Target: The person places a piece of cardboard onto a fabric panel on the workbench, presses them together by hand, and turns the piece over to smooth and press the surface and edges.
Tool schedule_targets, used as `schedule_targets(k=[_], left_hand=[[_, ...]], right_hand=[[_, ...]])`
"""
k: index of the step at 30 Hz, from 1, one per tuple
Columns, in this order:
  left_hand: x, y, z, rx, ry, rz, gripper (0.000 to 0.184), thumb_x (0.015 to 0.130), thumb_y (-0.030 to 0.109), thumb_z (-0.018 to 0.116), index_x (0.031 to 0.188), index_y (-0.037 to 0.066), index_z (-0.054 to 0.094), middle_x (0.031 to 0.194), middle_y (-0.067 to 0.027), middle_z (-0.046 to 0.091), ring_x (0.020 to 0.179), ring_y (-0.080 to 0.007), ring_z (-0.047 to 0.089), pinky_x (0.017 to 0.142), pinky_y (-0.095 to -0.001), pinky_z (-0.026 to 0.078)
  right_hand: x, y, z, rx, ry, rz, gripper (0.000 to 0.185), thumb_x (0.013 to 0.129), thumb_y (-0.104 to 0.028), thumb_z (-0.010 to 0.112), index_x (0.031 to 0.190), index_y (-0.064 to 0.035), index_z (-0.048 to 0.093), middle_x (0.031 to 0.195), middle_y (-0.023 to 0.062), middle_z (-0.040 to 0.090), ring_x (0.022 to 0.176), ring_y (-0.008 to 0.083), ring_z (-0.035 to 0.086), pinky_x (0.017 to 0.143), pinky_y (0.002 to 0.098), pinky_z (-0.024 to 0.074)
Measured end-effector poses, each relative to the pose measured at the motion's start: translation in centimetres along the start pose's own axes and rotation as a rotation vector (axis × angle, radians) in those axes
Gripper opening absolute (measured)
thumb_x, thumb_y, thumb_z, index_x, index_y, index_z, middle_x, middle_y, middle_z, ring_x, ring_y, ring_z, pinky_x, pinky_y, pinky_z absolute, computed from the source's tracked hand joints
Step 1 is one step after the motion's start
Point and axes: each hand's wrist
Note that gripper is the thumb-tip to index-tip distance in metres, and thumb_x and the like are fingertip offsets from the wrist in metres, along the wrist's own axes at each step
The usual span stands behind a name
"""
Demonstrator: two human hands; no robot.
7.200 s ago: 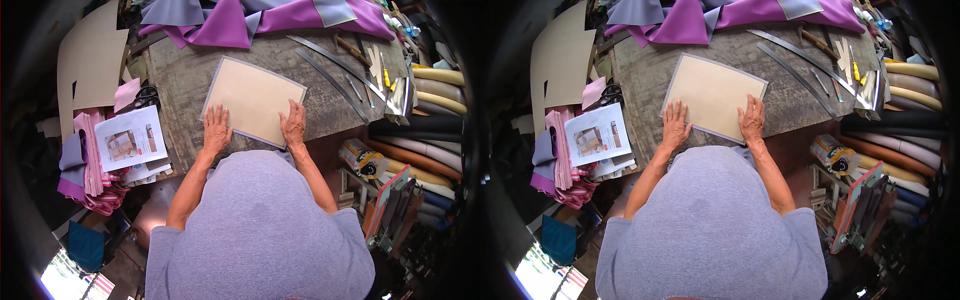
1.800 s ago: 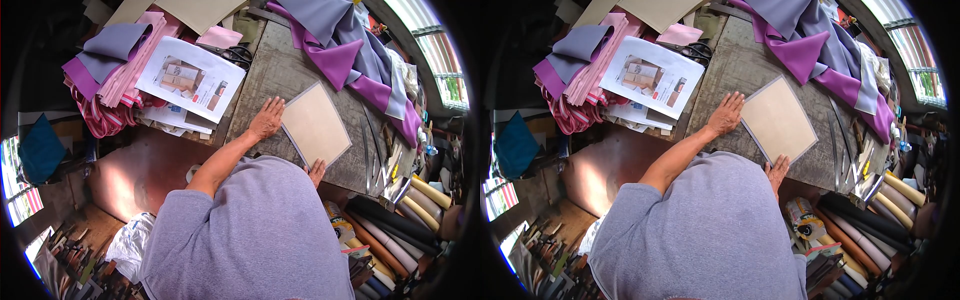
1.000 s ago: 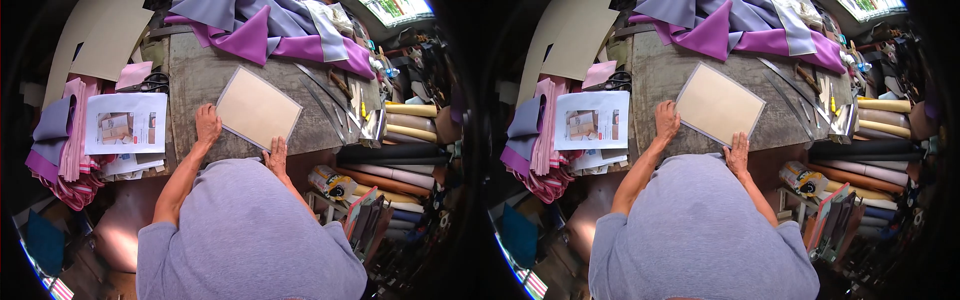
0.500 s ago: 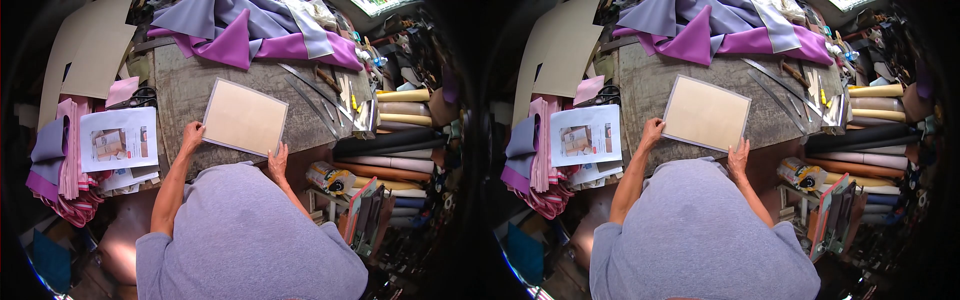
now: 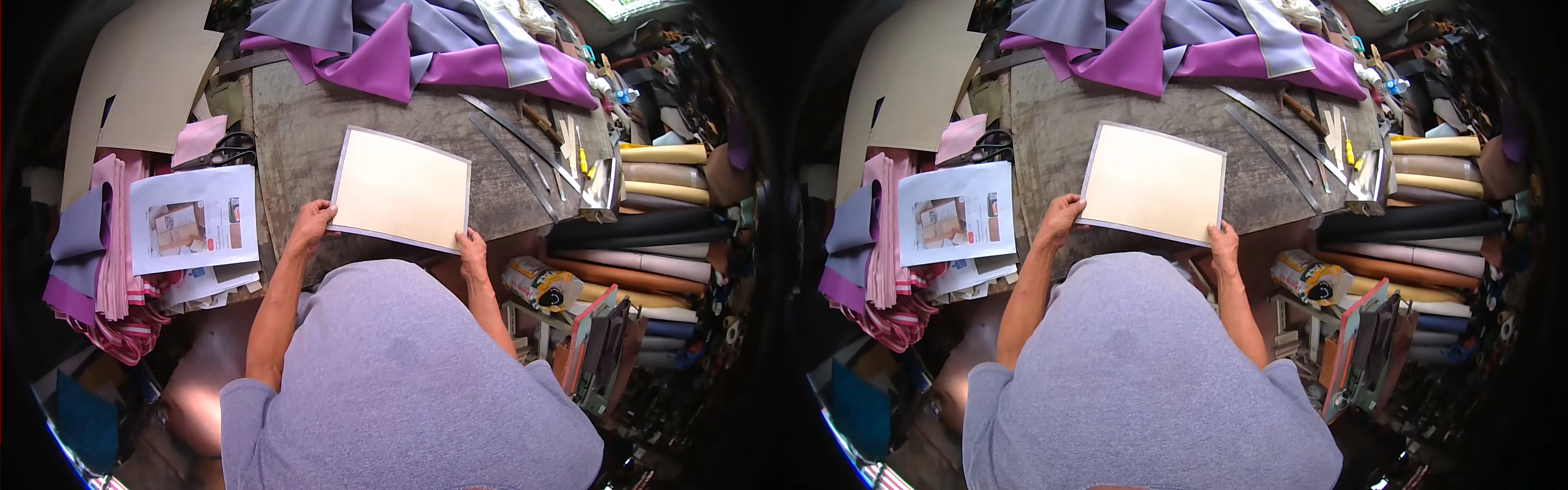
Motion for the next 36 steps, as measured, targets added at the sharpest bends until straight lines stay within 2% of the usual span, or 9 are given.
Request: schedule_targets(k=[2,4,6,7,10,15,21,30,36], left_hand=[[-0.2,-0.1,-0.2,0.115,0.046,0.037,0.024,0.098,0.015,0.060,0.109,-0.006,0.064,0.090,-0.0097,0.069,0.075,-0.0173,0.067,0.058,-0.0319,0.060],[-0.1,-0.7,-0.3,0.327,0.153,0.121,0.026,0.092,0.018,0.065,0.105,-0.004,0.067,0.091,-0.0146,0.071,0.075,-0.0234,0.069,0.064,-0.0369,0.058],[0.9,-1.9,-0.7,0.564,0.237,0.237,0.027,0.088,0.021,0.068,0.102,-0.003,0.069,0.093,-0.0180,0.072,0.076,-0.0283,0.070,0.069,-0.0397,0.056],[1.0,-2.3,-0.5,0.604,0.308,0.289,0.027,0.082,0.022,0.071,0.095,-0.001,0.072,0.094,-0.0206,0.071,0.082,-0.0349,0.070,0.077,-0.0423,0.054],[1.0,-2.7,-0.4,0.681,0.378,0.389,0.026,0.083,0.023,0.070,0.093,0.000,0.073,0.093,-0.0198,0.070,0.087,-0.0371,0.068,0.078,-0.0432,0.054],[0.2,-2.3,0.2,0.719,0.458,0.426,0.020,0.082,0.020,0.073,0.093,0.003,0.075,0.089,-0.0170,0.068,0.088,-0.0360,0.067,0.078,-0.0443,0.053],[-0.4,-3.1,1.2,0.733,0.550,0.533,0.017,0.083,0.017,0.074,0.097,0.006,0.074,0.091,-0.0127,0.065,0.087,-0.0348,0.065,0.074,-0.0440,0.052],[-0.4,-4.5,1.5,0.782,0.595,0.723,0.019,0.085,0.010,0.072,0.104,0.009,0.074,0.088,-0.0081,0.062,0.085,-0.0282,0.063,0.070,-0.0408,0.051],[-0.6,-4.5,1.2,0.906,0.564,0.851,0.016,0.087,0.007,0.070,0.104,0.007,0.074,0.084,-0.0072,0.059,0.080,-0.0267,0.062,0.067,-0.0385,0.050]], right_hand=[[1.1,0.9,-0.4,0.029,-0.037,0.007,0.047,0.090,-0.014,0.071,0.129,0.0087,0.059,0.114,0.0166,0.069,0.103,0.0204,0.065,0.093,0.0321,0.0501],[1.6,1.3,-0.5,-0.015,-0.031,-0.031,0.036,0.090,-0.013,0.071,0.119,0.0072,0.066,0.105,0.0120,0.071,0.093,0.0173,0.065,0.086,0.0302,0.0509],[2.1,1.6,-0.4,-0.067,-0.066,-0.044,0.034,0.088,-0.013,0.072,0.115,0.0077,0.068,0.101,0.0112,0.072,0.091,0.0169,0.066,0.084,0.0306,0.0519],[2.2,1.8,-0.3,-0.074,-0.069,-0.055,0.033,0.087,-0.014,0.073,0.113,0.0068,0.069,0.099,0.0107,0.073,0.089,0.0164,0.067,0.082,0.0304,0.0521],[2.8,2.6,-0.5,-0.129,-0.051,-0.111,0.031,0.084,-0.015,0.075,0.108,0.0044,0.072,0.093,0.0093,0.074,0.084,0.0151,0.067,0.079,0.0300,0.0527],[3.4,3.4,0.0,-0.216,0.051,-0.193,0.030,0.079,-0.018,0.078,0.102,0.0012,0.076,0.085,0.0086,0.075,0.077,0.0149,0.068,0.075,0.0296,0.0535],[2.9,3.5,0.9,-0.332,0.180,-0.327,0.031,0.077,-0.018,0.079,0.101,0.0006,0.076,0.085,0.0120,0.075,0.079,0.0204,0.071,0.077,0.0324,0.0547],[2.1,5.0,1.8,-0.313,0.225,-0.539,0.030,0.083,-0.015,0.072,0.108,0.0023,0.073,0.091,0.0136,0.067,0.086,0.0269,0.067,0.079,0.0371,0.0518],[1.1,4.1,2.1,-0.466,0.235,-0.700,0.023,0.088,-0.009,0.068,0.108,0.0008,0.073,0.092,0.0140,0.065,0.087,0.0310,0.065,0.079,0.0382,0.0513]])
Point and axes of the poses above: each hand's wrist, its own x-axis towards the middle knuckle, its own z-axis out of the palm, y = z × x
